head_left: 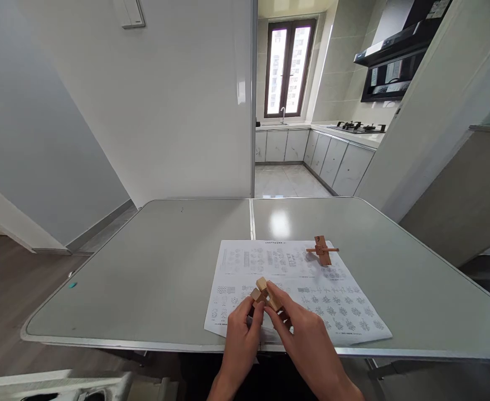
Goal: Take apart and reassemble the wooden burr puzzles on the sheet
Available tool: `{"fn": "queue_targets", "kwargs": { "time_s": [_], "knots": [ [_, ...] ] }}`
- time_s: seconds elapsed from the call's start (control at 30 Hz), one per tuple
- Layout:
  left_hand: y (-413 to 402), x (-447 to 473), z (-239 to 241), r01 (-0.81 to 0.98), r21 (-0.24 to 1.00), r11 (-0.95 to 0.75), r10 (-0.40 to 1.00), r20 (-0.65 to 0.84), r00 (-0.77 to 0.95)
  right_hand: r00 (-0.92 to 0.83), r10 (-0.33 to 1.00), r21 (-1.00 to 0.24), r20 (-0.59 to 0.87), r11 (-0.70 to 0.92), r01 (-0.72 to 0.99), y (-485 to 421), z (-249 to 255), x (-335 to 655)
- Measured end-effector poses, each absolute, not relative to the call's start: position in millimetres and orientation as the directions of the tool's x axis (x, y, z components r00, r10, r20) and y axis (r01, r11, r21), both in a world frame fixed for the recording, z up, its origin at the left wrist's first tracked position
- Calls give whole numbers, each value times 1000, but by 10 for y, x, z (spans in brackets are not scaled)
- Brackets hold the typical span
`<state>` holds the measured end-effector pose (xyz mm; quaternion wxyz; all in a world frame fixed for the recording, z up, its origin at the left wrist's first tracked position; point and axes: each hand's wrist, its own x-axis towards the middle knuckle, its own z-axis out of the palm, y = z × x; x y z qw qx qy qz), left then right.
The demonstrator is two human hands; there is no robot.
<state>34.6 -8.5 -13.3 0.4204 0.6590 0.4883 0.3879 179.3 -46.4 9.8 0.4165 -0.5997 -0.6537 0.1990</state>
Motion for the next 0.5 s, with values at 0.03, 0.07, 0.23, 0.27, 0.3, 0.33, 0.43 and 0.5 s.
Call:
{"fn": "queue_targets", "kwargs": {
  "time_s": [0.03, 0.07, 0.23, 0.27, 0.3, 0.33, 0.43, 0.5],
  "knots": [
    [-85, 345, -140, 319, 932, -170, 970, 101, 223, 68, 942, -757, 330, 221, 616, -462, 82, 1799],
    [-86, 344, -147, 318, 933, -172, 969, 101, 226, 65, 936, -757, 346, 238, 608, -460, 69, 1804],
    [-95, 341, -154, 273, 948, -163, 961, 90, 261, 33, 938, -788, 344, 270, 554, -480, 55, 1804],
    [-97, 341, -150, 264, 952, -153, 962, 82, 261, 37, 941, -798, 335, 263, 543, -489, 61, 1797],
    [-101, 342, -145, 256, 956, -143, 963, 75, 257, 44, 945, -809, 325, 254, 530, -499, 69, 1788],
    [-104, 344, -140, 251, 959, -134, 965, 69, 253, 51, 948, -822, 313, 244, 515, -508, 77, 1780],
    [-113, 346, -122, 243, 961, -135, 966, 72, 249, 65, 962, -857, 265, 204, 474, -528, 94, 1762],
    [-121, 344, -107, 236, 960, -150, 962, 87, 259, 65, 968, -868, 242, 186, 460, -533, 99, 1762]
  ]
}}
